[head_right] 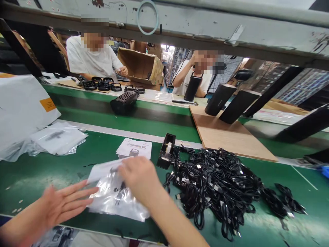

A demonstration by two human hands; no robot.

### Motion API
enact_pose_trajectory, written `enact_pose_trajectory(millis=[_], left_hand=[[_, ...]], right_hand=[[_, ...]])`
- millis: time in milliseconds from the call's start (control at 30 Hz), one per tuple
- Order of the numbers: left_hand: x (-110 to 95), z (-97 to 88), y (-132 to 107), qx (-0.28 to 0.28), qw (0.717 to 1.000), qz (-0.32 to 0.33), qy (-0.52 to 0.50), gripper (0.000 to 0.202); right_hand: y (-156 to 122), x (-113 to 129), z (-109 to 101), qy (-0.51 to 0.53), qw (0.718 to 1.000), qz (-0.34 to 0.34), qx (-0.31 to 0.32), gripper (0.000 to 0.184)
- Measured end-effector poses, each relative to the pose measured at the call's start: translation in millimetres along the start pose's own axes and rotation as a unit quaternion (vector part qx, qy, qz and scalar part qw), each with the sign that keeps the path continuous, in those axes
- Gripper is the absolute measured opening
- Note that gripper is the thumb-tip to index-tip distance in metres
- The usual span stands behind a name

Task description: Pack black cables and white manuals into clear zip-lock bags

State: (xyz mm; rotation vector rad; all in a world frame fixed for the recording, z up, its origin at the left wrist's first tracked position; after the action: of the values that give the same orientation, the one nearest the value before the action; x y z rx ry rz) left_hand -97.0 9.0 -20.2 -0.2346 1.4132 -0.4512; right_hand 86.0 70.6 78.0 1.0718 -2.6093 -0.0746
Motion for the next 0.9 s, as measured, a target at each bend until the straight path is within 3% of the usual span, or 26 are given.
enact_pose_trajectory(millis=[33, 67, 100, 133, 167, 200, 267, 300, 367, 467, 567, 733, 900], left_hand=[[-1, 28.4, 11, 0.072, 0.996, -0.025, -0.045, 0.045], [-6, 49.7, 19, 0.108, 0.991, -0.033, -0.066, 0.039], [-8, 70.6, 24, 0.147, 0.986, -0.046, -0.069, 0.036], [-10, 88.1, 28, 0.176, 0.981, -0.05, -0.058, 0.033], [-12, 103.8, 30, 0.203, 0.977, -0.049, -0.037, 0.033], [-13, 118.6, 31, 0.233, 0.971, -0.046, -0.013, 0.033], [-12, 140.6, 35, 0.27, 0.961, -0.03, 0.048, 0.035], [-11, 145.0, 39, 0.259, 0.961, -0.016, 0.095, 0.036], [-12, 142.5, 51, 0.171, 0.954, 0.028, 0.243, 0.032], [-18, 141.7, 62, 0.037, 0.873, 0.09, 0.478, 0.023], [-8, 149.1, 67, 0.016, 0.814, 0.089, 0.574, 0.019], [-2, 151.8, 64, 0.03, 0.806, 0.092, 0.583, 0.02], [-4, 151.0, 60, 0.01, 0.784, 0.098, 0.613, 0.013]], right_hand=[[-15, 18, 1, 0.013, 0.998, -0.052, -0.027, 0.022], [-31, 24, 1, 0.044, 0.995, -0.059, -0.062, 0.018], [-48, 17, -1, 0.094, 0.99, -0.013, -0.106, 0.025], [-67, -2, 2, 0.166, 0.974, 0.077, -0.131, 0.04], [-87, -23, 11, 0.256, 0.941, 0.166, -0.143, 0.049], [-108, -41, 24, 0.355, 0.891, 0.245, -0.139, 0.054], [-144, -62, 49, 0.531, 0.771, 0.332, -0.114, 0.048], [-159, -69, 55, 0.586, 0.72, 0.354, -0.117, 0.046], [-190, -84, 55, 0.621, 0.652, 0.401, -0.169, 0.044], [-223, -99, 51, 0.618, 0.596, 0.455, -0.235, 0.045], [-232, -101, 55, 0.637, 0.569, 0.455, -0.252, 0.045], [-221, -95, 64, 0.634, 0.581, 0.442, -0.255, 0.046], [-213, -92, 63, 0.607, 0.597, 0.435, -0.292, 0.047]])
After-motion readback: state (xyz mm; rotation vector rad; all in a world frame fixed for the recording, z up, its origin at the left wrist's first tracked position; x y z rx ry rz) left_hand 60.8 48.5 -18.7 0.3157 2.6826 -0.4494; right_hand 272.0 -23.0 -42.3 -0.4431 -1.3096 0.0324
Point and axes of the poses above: each hand's wrist, its own y-axis towards the middle knuckle, its own z-axis out of the palm, x = y × z, the point moved 9 cm from there along y, towards the middle knuckle, and after that the axes turned 10 degrees about x, right-handed, at the moved point
